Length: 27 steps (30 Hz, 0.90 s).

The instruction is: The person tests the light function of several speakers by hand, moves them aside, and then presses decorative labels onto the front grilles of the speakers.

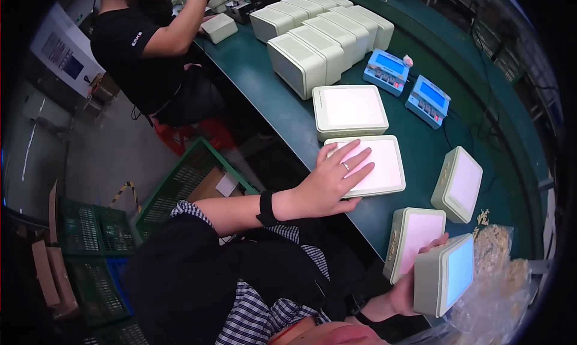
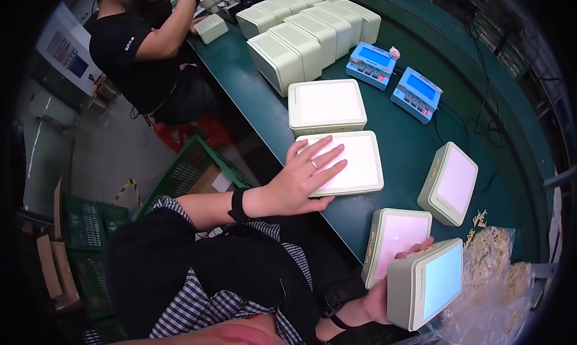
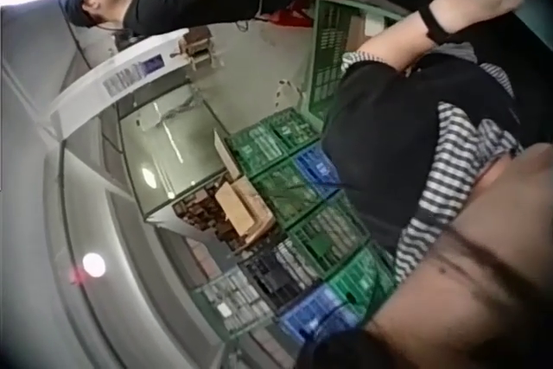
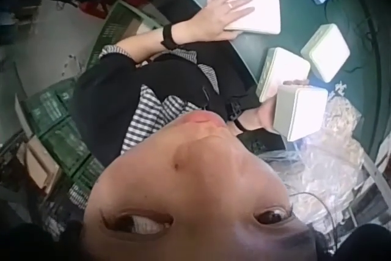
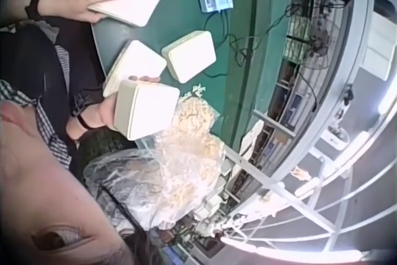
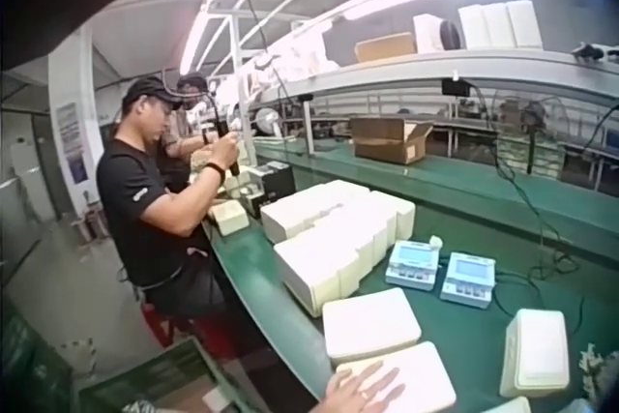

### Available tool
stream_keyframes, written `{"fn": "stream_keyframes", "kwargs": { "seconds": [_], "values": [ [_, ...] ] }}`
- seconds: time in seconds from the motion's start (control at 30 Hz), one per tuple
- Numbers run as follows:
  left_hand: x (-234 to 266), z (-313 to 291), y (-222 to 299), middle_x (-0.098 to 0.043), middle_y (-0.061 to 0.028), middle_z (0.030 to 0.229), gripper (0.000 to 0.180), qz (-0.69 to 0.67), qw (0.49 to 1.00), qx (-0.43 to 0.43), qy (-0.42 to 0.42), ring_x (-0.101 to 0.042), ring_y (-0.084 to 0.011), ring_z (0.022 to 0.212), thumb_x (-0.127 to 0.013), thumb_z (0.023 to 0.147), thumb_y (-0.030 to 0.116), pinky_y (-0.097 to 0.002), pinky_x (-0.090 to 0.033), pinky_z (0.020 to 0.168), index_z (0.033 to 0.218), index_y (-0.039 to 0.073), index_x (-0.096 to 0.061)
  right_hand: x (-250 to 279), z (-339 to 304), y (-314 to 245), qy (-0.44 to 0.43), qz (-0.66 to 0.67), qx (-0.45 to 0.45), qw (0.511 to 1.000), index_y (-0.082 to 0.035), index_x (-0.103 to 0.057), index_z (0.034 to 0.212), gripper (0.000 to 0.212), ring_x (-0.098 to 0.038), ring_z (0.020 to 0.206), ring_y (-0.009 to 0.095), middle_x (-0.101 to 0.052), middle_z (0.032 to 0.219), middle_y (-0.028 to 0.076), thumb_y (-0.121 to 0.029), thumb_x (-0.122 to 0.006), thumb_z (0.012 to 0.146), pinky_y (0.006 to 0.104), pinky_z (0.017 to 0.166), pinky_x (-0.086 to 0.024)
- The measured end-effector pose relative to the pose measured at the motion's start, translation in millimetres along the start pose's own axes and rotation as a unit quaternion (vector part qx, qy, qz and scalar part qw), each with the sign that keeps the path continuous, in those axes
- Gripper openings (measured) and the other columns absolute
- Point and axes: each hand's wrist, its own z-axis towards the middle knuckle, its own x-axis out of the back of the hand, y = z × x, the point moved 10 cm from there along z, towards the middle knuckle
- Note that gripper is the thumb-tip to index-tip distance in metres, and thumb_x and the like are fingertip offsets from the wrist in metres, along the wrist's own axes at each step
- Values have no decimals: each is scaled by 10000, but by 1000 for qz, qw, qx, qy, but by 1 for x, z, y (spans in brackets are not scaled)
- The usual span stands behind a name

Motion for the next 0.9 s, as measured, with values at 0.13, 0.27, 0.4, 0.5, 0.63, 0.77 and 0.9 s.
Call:
{"fn": "stream_keyframes", "kwargs": {
  "seconds": [0.13, 0.27, 0.4, 0.5, 0.63, 0.77, 0.9],
  "values": [
    [2, 0, -3, -435, -135, 1500, 734, -13, 1000, -5, 6, -379, -339, 1408, -762, 725, 270, -544, -293, 1064, 1392, 92, -514, 3, 0, 1, 5, -8, 8, 1000, -64, -45, 1577, 891, -53, 1495, 415, 15, 1627, 234, -376, -555, 915, 615, 1180, -96],
    [3, -1, -6, -437, -135, 1499, 737, -9, 1000, -3, 13, -376, -340, 1410, -762, 723, 271, -548, -293, 1062, 1393, 93, -513, 1, 3, 4, -12, -21, 1, 1000, -39, -38, 1572, 896, -24, 1498, 419, 21, 1625, 246, -368, -553, 917, 605, 1190, -59],
    [-2, -5, -10, -435, -139, 1498, 745, -1, 1000, 17, 18, -370, -341, 1413, -763, 717, 270, -564, -292, 1056, 1392, 83, -508, 5, 3, -5, -14, -31, -16, 999, -4, -25, 1562, 893, -9, 1503, 411, 12, 1627, 241, -376, -523, 922, 594, 1198, -35],
    [-13, -3, -1, -432, -153, 1496, 752, -13, 1000, 7, 22, -358, -354, 1418, -762, 711, 274, -576, -288, 1051, 1386, 69, -503, 21, 21, 18, -19, -6, -61, 998, 12, -21, 1558, 892, -7, 1504, 410, 6, 1628, 239, -381, -509, 923, 589, 1201, -26],
    [-8, -7, 2, -422, -170, 1496, 751, -7, 1000, -6, 28, -340, -372, 1425, -759, 708, 296, -575, -286, 1046, 1373, 55, -508, 31, 41, 38, -33, 26, -118, 992, 23, -22, 1555, 892, -10, 1503, 412, -2, 1628, 239, -387, -500, 923, 585, 1202, -22],
    [-4, -6, 2, -462, -181, 1458, 730, 6, 999, -17, 38, -369, -382, 1404, -756, 707, 332, -564, -301, 1029, 1342, 46, -538, 36, 24, -1, -24, 9, -72, 997, 33, -22, 1551, 893, -14, 1503, 413, -10, 1628, 239, -393, -492, 922, 581, 1204, -19],
    [4, -8, -13, -622, -184, 1160, 619, -24, 999, -9, 40, -531, -386, 1133, -770, 721, 352, -541, -354, 971, 1199, -5, -606, 7, -3, -4, 36, -63, 39, 997, 37, -102, 1548, 893, -91, 1489, 423, -88, 1620, 241, -442, -503, 909, 583, 1198, -83]
  ]
}}
